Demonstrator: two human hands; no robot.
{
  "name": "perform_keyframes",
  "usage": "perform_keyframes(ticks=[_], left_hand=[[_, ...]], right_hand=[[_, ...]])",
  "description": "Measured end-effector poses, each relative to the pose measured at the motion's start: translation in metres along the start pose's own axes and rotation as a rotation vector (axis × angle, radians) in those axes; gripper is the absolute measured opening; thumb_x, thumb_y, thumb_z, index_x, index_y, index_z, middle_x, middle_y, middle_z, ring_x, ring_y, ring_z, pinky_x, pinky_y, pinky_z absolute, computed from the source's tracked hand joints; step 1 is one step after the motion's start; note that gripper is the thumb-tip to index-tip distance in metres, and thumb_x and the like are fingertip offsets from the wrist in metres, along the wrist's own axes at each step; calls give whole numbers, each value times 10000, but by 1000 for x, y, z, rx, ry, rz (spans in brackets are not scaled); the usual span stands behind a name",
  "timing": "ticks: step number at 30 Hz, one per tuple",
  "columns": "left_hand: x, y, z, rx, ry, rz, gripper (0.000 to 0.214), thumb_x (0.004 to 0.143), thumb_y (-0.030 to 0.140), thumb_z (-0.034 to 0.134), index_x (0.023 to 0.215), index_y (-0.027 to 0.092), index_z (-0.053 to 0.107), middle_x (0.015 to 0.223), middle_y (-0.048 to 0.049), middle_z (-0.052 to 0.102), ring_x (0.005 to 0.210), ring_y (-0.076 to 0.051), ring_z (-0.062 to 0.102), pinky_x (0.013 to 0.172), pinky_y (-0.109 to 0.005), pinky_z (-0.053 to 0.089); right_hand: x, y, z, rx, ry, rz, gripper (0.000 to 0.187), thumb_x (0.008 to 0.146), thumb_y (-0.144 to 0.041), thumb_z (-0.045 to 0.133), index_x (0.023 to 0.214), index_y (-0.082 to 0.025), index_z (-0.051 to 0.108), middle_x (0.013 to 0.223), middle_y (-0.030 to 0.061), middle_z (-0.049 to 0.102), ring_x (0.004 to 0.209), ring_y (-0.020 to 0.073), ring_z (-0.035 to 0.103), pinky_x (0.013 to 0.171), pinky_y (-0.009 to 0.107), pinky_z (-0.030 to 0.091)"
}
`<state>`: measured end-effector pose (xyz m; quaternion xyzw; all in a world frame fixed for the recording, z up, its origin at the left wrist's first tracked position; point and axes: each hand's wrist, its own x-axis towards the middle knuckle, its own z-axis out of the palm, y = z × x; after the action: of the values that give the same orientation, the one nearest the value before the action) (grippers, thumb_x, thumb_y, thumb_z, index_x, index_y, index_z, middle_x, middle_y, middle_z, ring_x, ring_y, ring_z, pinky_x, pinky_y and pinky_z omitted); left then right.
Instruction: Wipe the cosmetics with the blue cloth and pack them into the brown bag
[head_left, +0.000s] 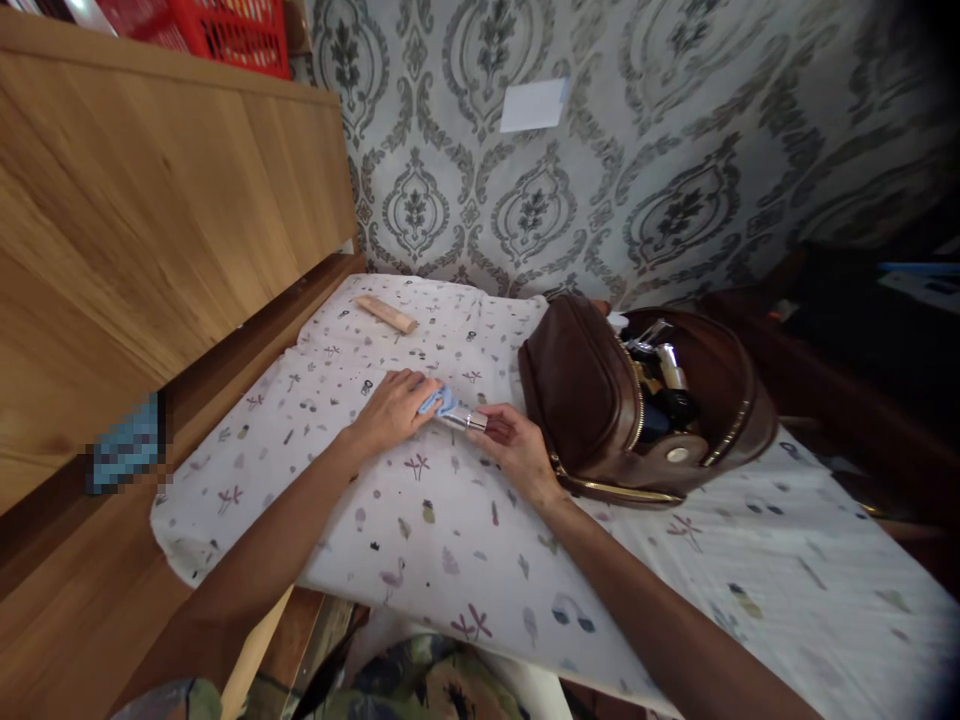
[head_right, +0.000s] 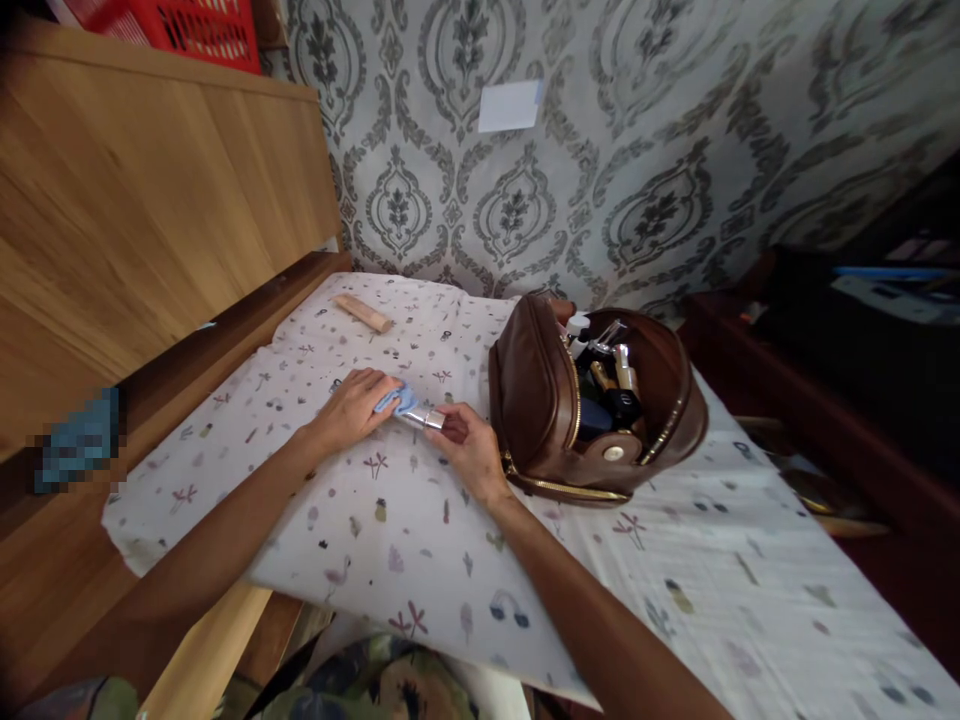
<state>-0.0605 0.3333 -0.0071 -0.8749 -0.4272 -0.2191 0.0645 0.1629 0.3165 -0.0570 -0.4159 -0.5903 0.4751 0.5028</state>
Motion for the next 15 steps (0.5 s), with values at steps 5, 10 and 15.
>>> perform_keyframes(ticks=[5,10,15], left_hand=[[-7,-18,-4,-9,-65,-234,245,1014,358,368,1045,220,568,880,-47,660,811,-215,611,749,-318,442],[-10,-20,-7,-93,-102,-261,249,1010,384,360,1027,234,558,893,-33,663,777,-203,615,685,-293,432],[-10,-17,-8,4,42,-334,230,1000,346,369,1028,221,560,942,-59,683,856,-234,632,738,-321,439]], right_hand=[[0,1,-1,22,-20,16,455,659,-441,841,981,-210,619,937,47,704,880,198,697,876,376,582],[3,4,-3,26,-8,66,534,598,-462,872,993,-195,632,941,53,701,889,208,693,860,375,584],[1,0,-4,72,-74,97,522,640,-501,839,1016,-205,629,828,20,691,714,176,669,633,299,578]])
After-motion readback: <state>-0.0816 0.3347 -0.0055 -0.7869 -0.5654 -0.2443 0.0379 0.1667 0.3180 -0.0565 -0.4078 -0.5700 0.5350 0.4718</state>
